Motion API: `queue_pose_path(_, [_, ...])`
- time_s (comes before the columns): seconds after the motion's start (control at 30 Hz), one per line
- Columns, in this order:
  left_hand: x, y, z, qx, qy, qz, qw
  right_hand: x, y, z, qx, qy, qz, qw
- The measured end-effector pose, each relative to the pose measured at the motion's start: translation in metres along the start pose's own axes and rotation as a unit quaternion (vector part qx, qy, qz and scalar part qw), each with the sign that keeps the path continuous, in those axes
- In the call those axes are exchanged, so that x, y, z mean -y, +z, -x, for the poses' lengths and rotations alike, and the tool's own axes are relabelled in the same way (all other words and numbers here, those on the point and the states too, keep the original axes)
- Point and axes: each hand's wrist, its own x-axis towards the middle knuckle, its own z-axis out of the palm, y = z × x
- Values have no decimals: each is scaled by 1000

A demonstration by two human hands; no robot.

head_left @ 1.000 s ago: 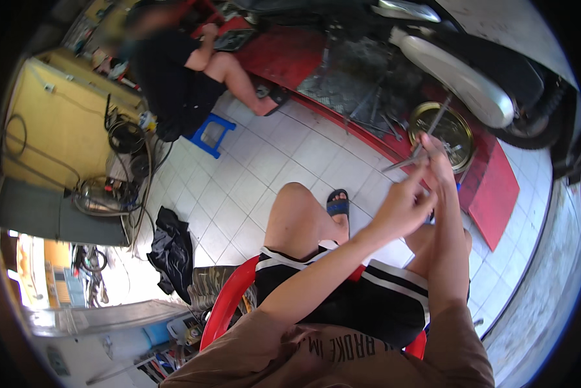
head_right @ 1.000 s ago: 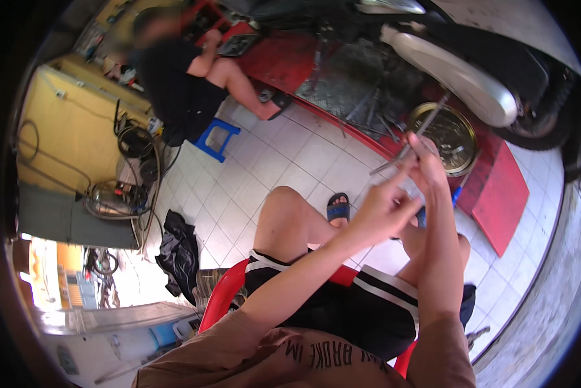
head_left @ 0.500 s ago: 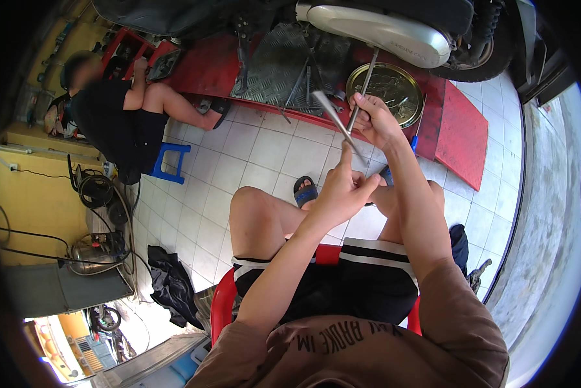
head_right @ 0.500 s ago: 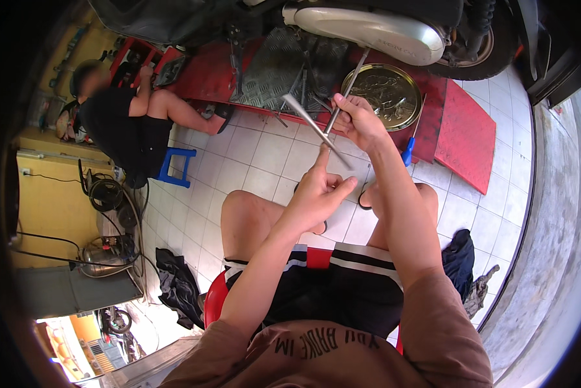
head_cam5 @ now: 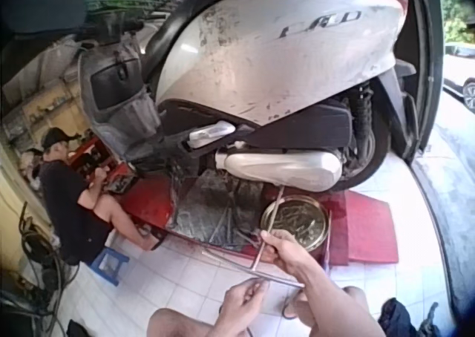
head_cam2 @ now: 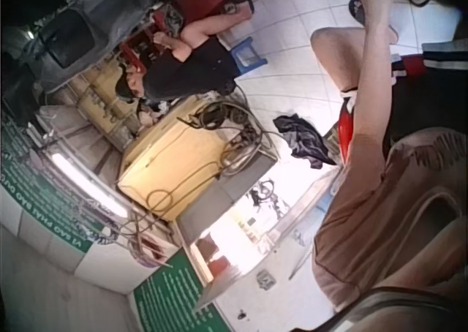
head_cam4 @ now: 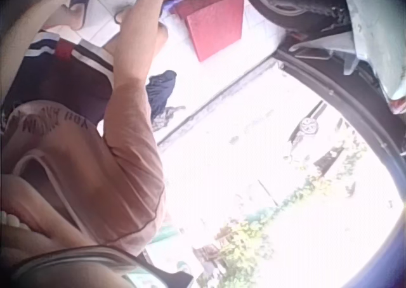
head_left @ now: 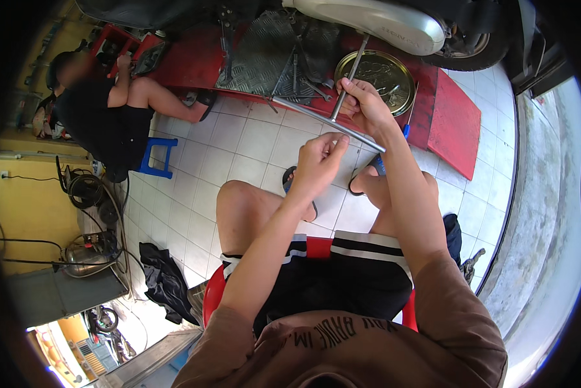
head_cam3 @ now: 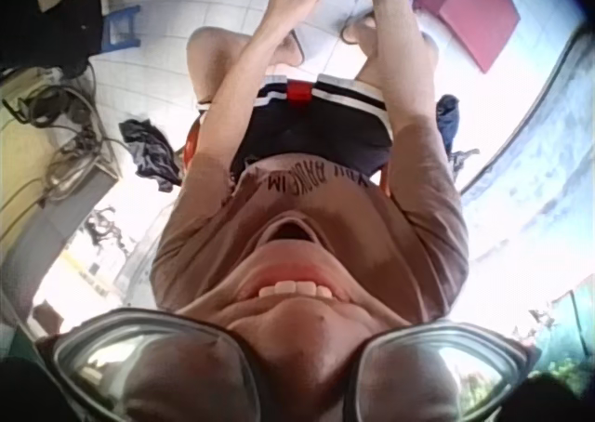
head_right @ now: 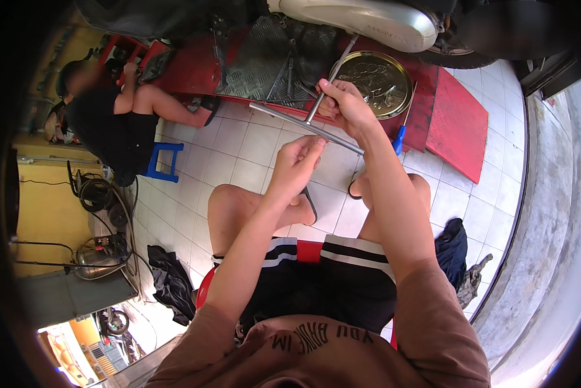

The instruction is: The person uses a T-handle wrench and a screwdriver to work on the engine area of a white motorcycle. They repeatedly loosen and tighten bolts on the engine casing, occasionally switching between the two tools to access different fasteners.

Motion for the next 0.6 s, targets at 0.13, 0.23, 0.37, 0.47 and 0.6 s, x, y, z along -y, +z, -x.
queue_pose_path(0.13, [4, -27, -27, 127, -60, 144, 980, -5, -10, -3, -24, 19, 49, 998])
queue_pose_path(0.23, [5, -40, -29, 179, -61, 245, 951, -7, 0, -5, -53, 27, 98, 993])
queue_pose_path(0.37, [34, -36, -45, 195, -81, 376, 902, -22, -21, -14, -62, 32, 204, 976])
queue_pose_path(0.47, [50, -36, -57, 205, -72, 366, 905, -24, -32, -19, -70, 63, 225, 970])
queue_pose_path(0.6, [70, -34, -66, 201, -113, 470, 852, -26, -7, -43, -172, -1, 233, 957])
